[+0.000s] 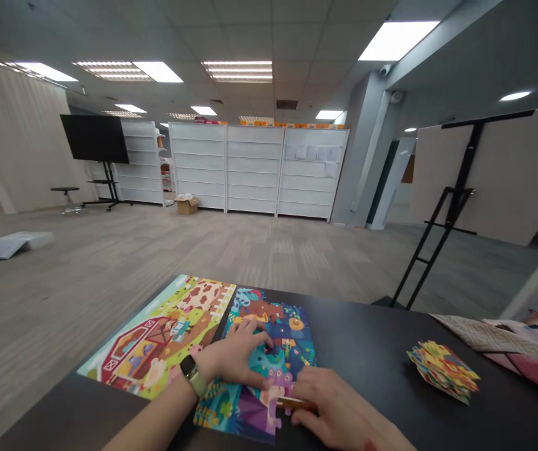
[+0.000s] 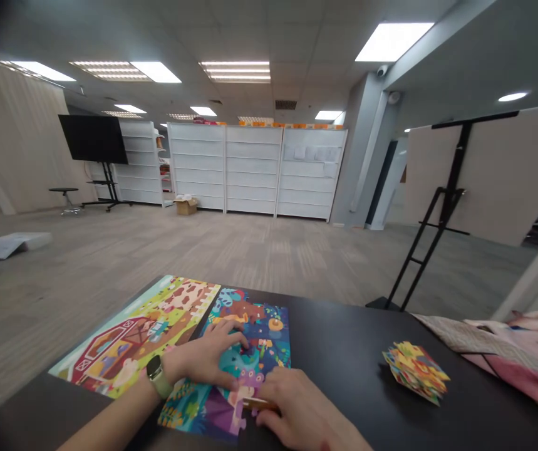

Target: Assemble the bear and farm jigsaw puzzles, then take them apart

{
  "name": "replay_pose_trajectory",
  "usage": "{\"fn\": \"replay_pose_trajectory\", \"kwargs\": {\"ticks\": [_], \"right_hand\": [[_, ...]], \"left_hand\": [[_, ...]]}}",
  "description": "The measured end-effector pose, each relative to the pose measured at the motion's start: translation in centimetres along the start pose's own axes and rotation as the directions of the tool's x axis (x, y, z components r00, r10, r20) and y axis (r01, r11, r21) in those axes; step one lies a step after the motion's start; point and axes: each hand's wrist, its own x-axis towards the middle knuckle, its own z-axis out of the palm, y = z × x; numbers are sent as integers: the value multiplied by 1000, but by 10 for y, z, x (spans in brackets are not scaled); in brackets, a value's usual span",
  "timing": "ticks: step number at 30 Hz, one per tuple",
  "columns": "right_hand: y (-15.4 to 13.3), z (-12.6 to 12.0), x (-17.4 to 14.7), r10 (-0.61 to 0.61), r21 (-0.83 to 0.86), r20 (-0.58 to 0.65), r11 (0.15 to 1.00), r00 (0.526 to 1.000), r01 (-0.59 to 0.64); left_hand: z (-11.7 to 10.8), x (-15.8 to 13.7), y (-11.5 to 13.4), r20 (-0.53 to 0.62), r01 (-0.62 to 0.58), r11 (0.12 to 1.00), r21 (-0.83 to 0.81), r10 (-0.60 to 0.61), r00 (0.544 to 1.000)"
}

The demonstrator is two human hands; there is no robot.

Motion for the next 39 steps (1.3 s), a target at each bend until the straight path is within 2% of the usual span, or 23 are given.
{"fn": "replay_pose_trajectory", "kwargs": {"ticks": [3, 6, 11, 13, 15, 16, 18, 20, 22, 26, 29, 31, 34, 37, 39], "right_hand": [[-2, -4, -3, 104, 70, -28, 992, 994, -102], [-2, -5, -4, 187, 275, -35, 946, 982, -171], [14, -7, -1, 240, 654, -5, 735, 971, -178], [22, -8, 1, 259, 733, 33, 651, 965, -199], [28, -9, 1, 294, 754, 20, 624, 956, -207], [30, -9, 1, 322, 740, -40, 645, 946, -188], [32, -9, 1, 337, 628, -236, 768, 911, -122], [31, -8, 0, 253, 414, -387, 907, 886, -78], [30, -8, -1, 155, 197, -406, 977, 900, -79], [29, -7, -2, 167, -14, -351, 983, 921, -184], [32, -7, -4, 137, -51, -301, 986, 944, -159], [35, -6, -6, 126, -3, -309, 991, 943, -134], [42, -3, -7, 148, 75, -364, 989, 919, -130], [46, 2, -7, 139, 104, -361, 989, 922, -108], [48, 5, -5, 141, 148, -359, 985, 923, -93]], "left_hand": [[-1, 0, 0, 2, -8, 1000, 2, 8, 1000], [-1, 0, 0, -12, -12, 1000, -3, 12, 1000], [2, -1, 1, -33, -9, 1000, -21, 8, 999], [4, 0, 0, -46, -16, 999, -38, 14, 999], [6, 0, 0, -69, -32, 998, -56, 28, 997], [6, 0, 0, -82, -39, 997, -62, 34, 996], [6, 1, 2, -110, -49, 997, -64, 41, 993], [6, 0, 6, -132, -62, 996, -62, 53, 990], [9, 0, 14, -134, -87, 994, -62, 78, 988], [28, 3, 36, -72, -245, 966, -86, 240, 968], [45, 5, 47, -15, -340, 929, -149, 341, 940], [49, 4, 49, 26, -286, 941, -182, 295, 955], [39, 0, 46, 42, -147, 960, -238, 162, 986], [20, 0, 37, -61, -123, 950, -286, 110, 992], [12, 4, 29, -164, -88, 969, -232, 50, 985]]}}
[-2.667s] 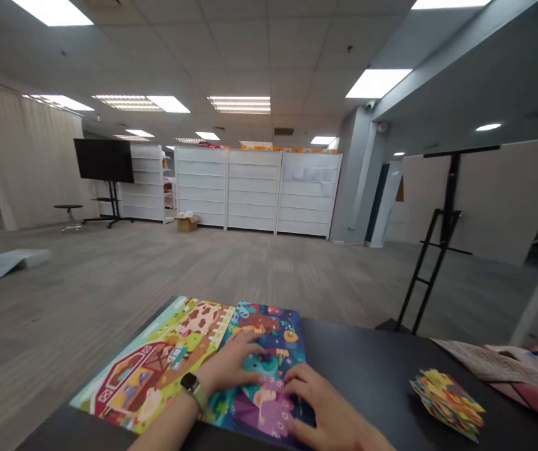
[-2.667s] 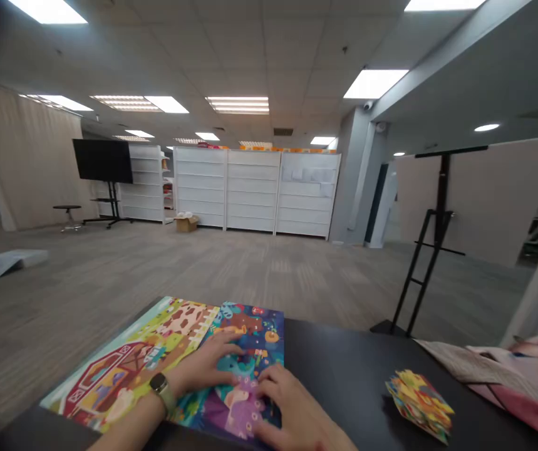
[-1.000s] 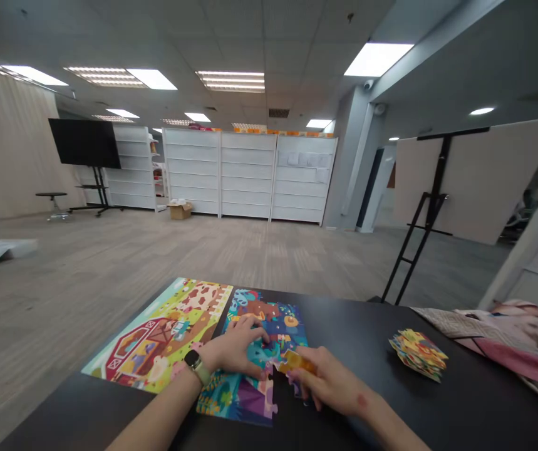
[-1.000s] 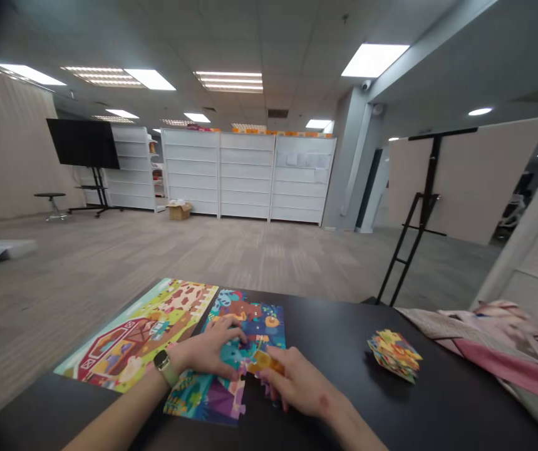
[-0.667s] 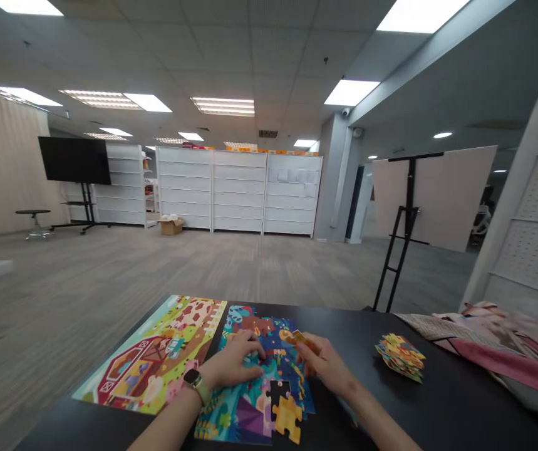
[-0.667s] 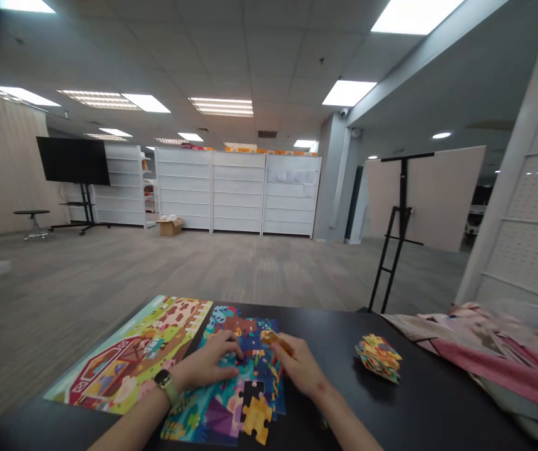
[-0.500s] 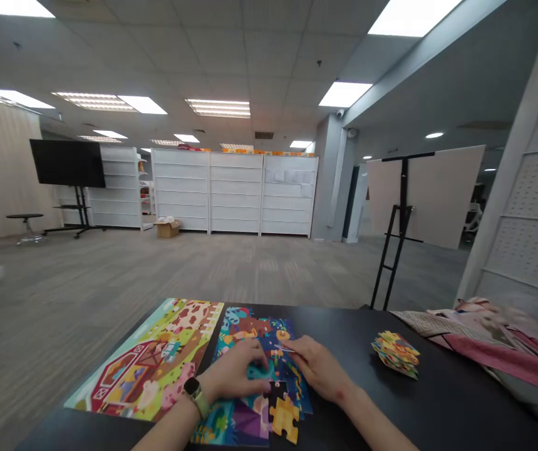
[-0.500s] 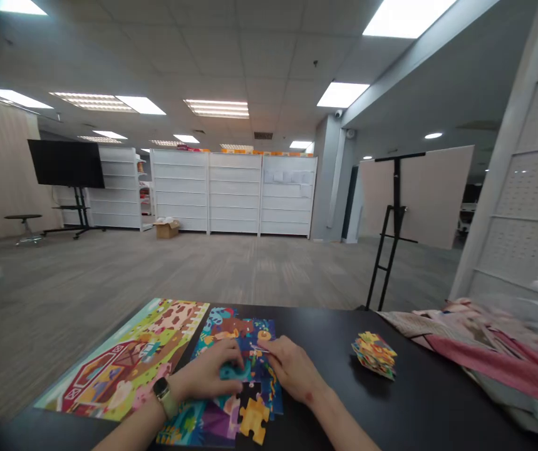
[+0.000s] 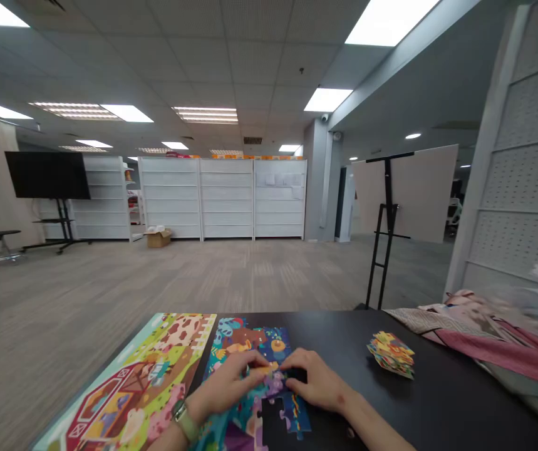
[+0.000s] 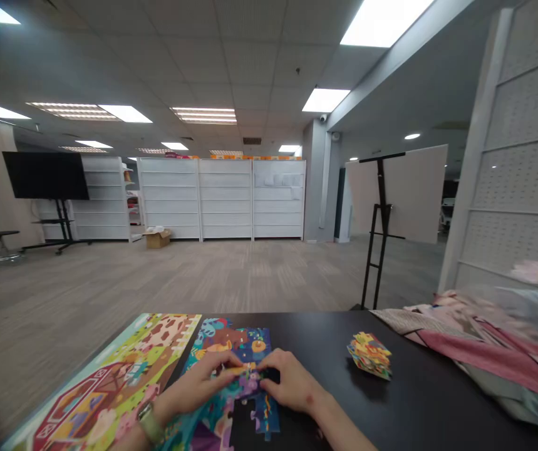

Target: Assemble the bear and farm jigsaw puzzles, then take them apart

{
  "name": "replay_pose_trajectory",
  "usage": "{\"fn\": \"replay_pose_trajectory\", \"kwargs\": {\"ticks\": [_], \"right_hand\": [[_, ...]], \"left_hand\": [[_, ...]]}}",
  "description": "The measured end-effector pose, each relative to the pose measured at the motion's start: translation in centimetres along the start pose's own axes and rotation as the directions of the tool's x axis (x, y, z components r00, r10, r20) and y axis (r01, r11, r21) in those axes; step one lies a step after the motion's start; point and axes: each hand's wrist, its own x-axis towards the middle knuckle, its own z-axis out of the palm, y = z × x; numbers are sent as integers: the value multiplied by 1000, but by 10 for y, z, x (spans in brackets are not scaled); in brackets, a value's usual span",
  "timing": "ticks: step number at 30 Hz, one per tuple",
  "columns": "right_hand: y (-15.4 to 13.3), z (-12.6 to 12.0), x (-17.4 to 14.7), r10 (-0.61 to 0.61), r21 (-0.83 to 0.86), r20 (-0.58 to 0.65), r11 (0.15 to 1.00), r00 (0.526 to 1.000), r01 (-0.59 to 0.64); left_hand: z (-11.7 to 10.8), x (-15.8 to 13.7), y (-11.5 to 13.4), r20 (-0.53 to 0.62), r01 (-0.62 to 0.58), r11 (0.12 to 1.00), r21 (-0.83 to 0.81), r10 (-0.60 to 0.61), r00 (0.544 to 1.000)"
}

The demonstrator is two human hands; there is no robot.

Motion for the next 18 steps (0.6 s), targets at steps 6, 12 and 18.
{"fn": "replay_pose_trajectory", "kwargs": {"ticks": [6, 12, 18], "right_hand": [[24, 7, 34, 178, -74, -89, 980, 980, -185], [49, 11, 90, 323, -136, -1, 938, 946, -320], [53, 11, 86, 338, -84, -32, 937, 941, -340]], "left_hand": [[10, 12, -19, -96, 51, 988, 148, -37, 995], [22, 20, -38, -157, 165, 955, 246, -129, 979], [-15, 47, -84, -209, 301, 903, 308, -244, 947]]}}
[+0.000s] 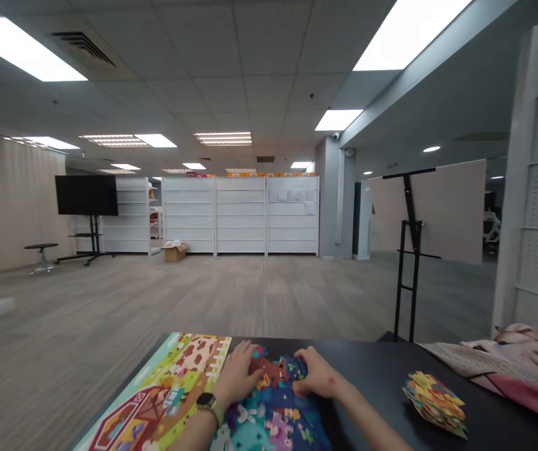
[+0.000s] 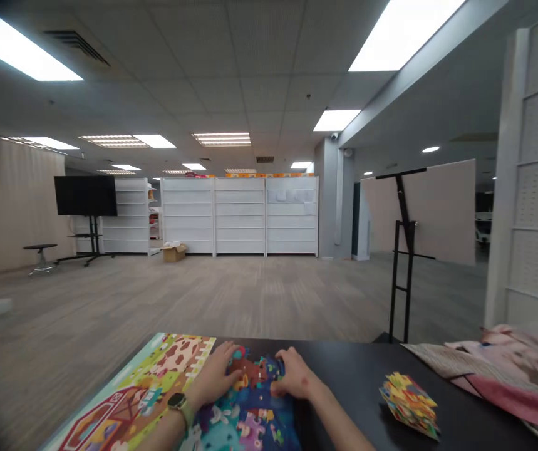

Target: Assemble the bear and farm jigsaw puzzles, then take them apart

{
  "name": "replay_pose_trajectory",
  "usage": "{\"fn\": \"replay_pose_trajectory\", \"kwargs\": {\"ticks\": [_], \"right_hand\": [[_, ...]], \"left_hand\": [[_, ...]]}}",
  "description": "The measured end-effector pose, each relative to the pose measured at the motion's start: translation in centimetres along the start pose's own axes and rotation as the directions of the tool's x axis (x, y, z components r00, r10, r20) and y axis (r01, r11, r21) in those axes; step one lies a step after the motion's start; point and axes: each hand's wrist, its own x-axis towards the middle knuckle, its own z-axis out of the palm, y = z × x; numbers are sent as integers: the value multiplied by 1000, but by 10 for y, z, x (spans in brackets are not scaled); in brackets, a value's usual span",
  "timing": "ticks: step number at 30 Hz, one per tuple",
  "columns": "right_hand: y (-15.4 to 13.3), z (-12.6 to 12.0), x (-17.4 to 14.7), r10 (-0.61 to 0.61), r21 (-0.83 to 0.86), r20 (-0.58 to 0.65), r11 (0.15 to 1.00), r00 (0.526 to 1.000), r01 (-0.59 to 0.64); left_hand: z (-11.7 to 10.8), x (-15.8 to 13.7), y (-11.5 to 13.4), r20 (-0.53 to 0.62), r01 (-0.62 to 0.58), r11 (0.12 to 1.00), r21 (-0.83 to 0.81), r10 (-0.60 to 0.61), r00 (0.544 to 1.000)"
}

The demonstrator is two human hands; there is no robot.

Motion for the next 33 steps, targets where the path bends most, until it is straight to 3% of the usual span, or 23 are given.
{"fn": "replay_pose_trajectory", "kwargs": {"ticks": [4, 9, 15, 19, 27, 31, 33], "right_hand": [[3, 4, -20, -60, 81, -142, 994, 988, 72], [-2, 7, -26, -17, 181, -295, 981, 955, 73], [-9, -2, -24, -16, 266, -186, 962, 982, 66], [-14, -1, -38, 5, 229, -123, 973, 992, 23], [-25, 13, -58, 66, 119, -161, 992, 985, -47], [-26, 12, -59, 56, 128, -139, 991, 989, -38], [-25, 11, -59, 49, 133, -130, 991, 990, -31]], "left_hand": [[-4, 16, -18, 39, 33, 999, 43, -35, 999], [-6, 6, -11, 55, -12, 997, 78, 7, 998], [-15, -10, -7, 67, -19, 996, 82, 14, 998], [-18, -10, -8, 59, -6, 999, 50, 3, 998], [-19, -10, 1, -41, -42, 995, -96, 38, 998], [-31, -10, 9, -85, -87, 985, -147, 75, 994], [-40, -12, 10, -54, -105, 982, -159, 97, 994]]}}
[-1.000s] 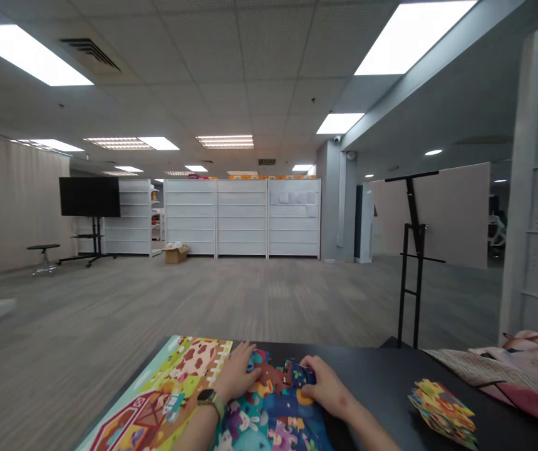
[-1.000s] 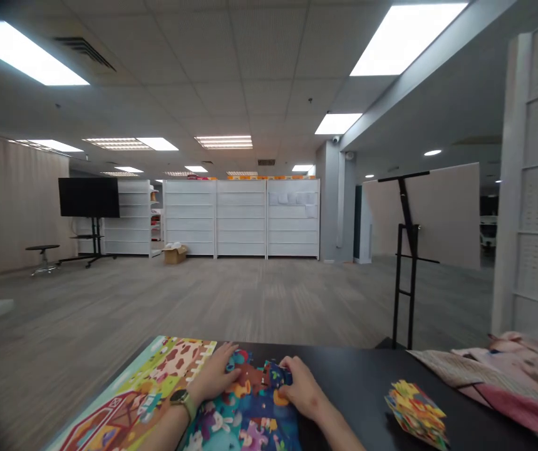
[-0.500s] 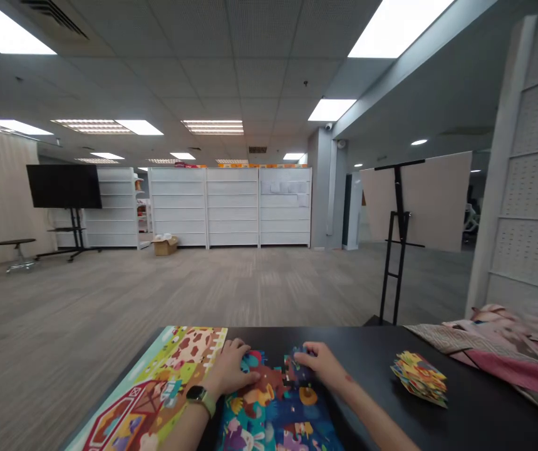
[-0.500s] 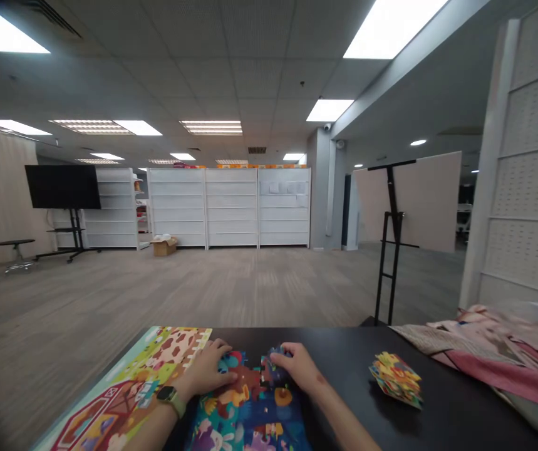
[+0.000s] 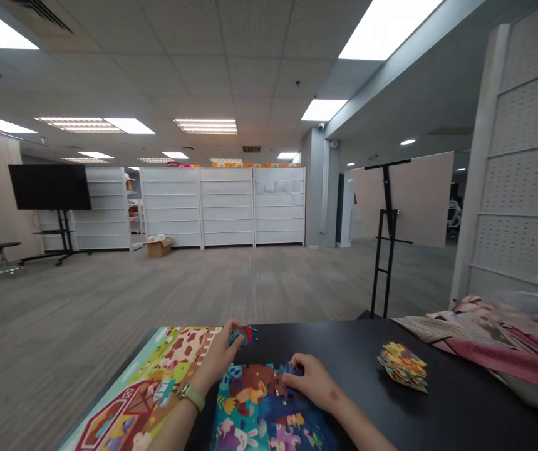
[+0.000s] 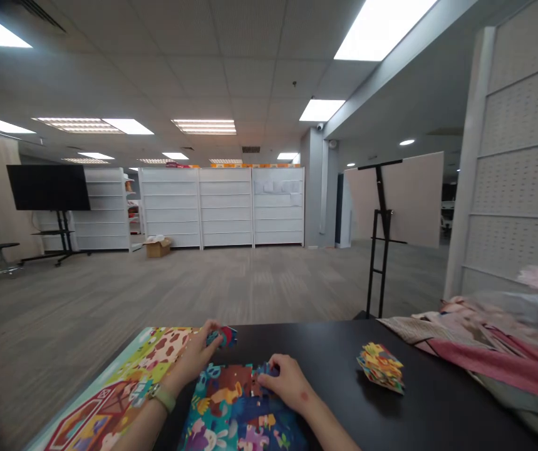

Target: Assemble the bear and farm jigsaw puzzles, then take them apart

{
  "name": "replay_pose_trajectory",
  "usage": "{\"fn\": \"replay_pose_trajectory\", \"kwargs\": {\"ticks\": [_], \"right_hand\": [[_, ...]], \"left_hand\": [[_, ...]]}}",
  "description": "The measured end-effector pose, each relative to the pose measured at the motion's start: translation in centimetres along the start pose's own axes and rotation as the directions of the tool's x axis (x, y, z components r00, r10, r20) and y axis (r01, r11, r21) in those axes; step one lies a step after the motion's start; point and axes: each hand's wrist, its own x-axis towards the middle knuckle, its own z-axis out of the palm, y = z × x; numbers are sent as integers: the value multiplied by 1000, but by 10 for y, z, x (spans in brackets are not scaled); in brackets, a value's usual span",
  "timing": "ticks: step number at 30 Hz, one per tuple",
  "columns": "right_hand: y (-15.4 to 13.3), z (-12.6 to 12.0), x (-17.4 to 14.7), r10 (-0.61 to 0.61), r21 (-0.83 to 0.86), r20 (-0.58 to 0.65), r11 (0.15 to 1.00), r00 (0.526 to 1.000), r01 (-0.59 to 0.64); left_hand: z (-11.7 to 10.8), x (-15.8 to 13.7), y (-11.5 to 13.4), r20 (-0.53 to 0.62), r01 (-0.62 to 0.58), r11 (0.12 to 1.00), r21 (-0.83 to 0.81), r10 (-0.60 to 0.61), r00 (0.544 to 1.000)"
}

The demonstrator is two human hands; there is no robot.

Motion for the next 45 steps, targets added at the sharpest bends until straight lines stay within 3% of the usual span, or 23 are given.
{"fn": "replay_pose_trajectory", "kwargs": {"ticks": [5, 8, 13, 17, 21, 26, 35, 40, 45], "right_hand": [[2, -1, 0, -9, 22, 19, 1000, 1000, 9], [2, 0, 0, -5, 32, 24, 999, 1000, 4], [-8, 8, 8, -16, 18, 27, 1000, 1000, 15], [-26, 20, 21, -65, 6, 132, 998, 989, 65], [-41, 33, 33, -57, -11, 233, 998, 971, 62], [-44, 39, 46, 7, -3, 275, 1000, 961, -6], [-30, 36, 52, 44, 232, 43, 971, 998, -53], [-9, 16, 44, 90, 470, -78, 882, 993, -43], [7, -11, 16, 84, 574, -66, 818, 994, -31]], "left_hand": [[-4, -12, 1, 228, 12, 996, 89, -32, 973], [2, -19, 4, 281, 63, 978, 200, -119, 952], [7, -17, 11, 313, 117, 955, 272, -203, 928], [4, -14, 6, 326, 139, 964, 225, -209, 922], [5, -11, -1, 285, 154, 977, 150, -192, 939], [13, -9, -1, 195, 112, 993, 27, -115, 974], [0, 0, 0, -13, 0, 982, -190, -2, 1000], [22, -2, 12, 74, 20, 981, -191, -6, 997], [30, -17, 22, 188, 32, 999, -35, -25, 982]]}}
